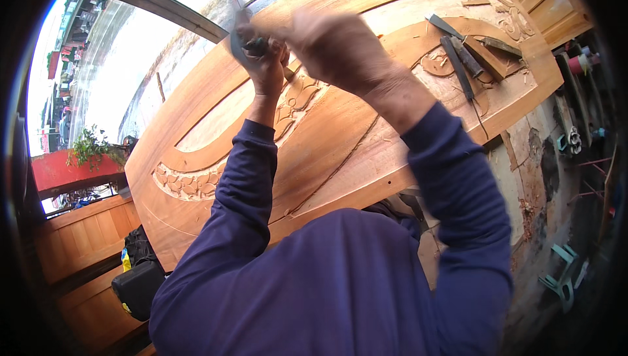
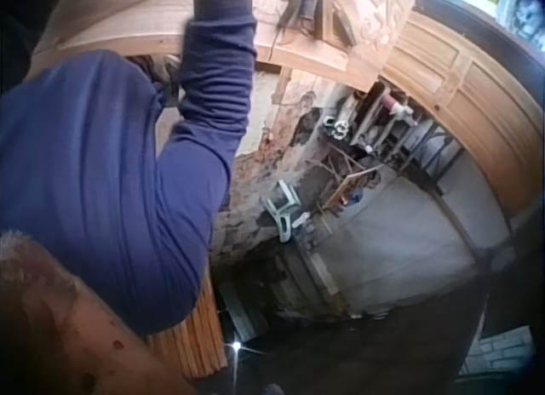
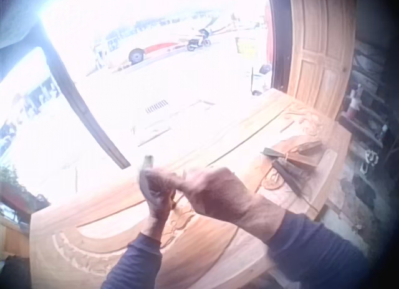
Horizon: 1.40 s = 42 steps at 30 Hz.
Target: The person carves decorative floral patterns into a large wooden door using a chisel and a hammer, occasionally brushing away wood shavings with their hands.
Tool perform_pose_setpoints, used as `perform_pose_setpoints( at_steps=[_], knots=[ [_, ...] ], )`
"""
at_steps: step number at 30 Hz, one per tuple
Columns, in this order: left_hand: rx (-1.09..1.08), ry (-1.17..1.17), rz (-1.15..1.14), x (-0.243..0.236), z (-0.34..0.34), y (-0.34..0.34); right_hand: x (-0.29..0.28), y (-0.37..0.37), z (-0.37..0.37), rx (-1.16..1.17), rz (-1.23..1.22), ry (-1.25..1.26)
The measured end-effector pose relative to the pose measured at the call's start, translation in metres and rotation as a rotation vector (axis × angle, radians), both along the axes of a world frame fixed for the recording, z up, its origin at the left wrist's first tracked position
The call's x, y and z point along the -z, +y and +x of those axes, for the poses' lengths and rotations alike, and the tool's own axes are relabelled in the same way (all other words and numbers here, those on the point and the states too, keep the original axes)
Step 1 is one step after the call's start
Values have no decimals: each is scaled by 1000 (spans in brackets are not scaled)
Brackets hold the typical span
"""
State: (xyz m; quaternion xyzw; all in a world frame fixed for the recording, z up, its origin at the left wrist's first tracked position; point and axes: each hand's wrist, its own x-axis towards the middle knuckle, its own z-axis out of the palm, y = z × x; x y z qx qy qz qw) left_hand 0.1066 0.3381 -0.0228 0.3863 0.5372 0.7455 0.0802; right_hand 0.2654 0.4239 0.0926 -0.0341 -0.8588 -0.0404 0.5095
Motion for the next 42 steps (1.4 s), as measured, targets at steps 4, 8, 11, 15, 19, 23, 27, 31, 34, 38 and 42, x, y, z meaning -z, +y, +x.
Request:
perform_pose_setpoints(
  at_steps=[4, 8, 11, 15, 19, 23, 27, 31, 34, 38, 42],
  knots=[
    [35, -24, -81, 18, -3, -5, -4, 1, 3, -225, -259, -42],
    [96, -62, -18, -10, 13, 0, 14, -15, -2, -171, -388, -77],
    [114, -28, -60, 1, 2, -3, 16, -4, 17, -55, -351, -341],
    [175, -108, -160, -10, 17, -18, 26, -1, 61, -167, -565, -73],
    [94, -239, 146, 6, 17, -40, 35, -15, 115, -69, -699, 10],
    [37, -246, 38, -13, 24, -14, 40, -20, 132, -28, -842, -5],
    [51, -264, 51, -10, 19, -3, 25, -21, 123, -24, -771, 66],
    [47, -226, 45, -9, 21, 5, 7, -15, 117, -32, -783, 92],
    [49, -228, 7, -9, 21, 3, -17, -3, 104, -65, -764, 211],
    [48, -225, 20, -3, 18, 10, -97, 29, 72, -451, -662, 250],
    [31, -94, -48, 3, 20, 21, 0, 35, 40, -147, -201, -288]
  ],
)
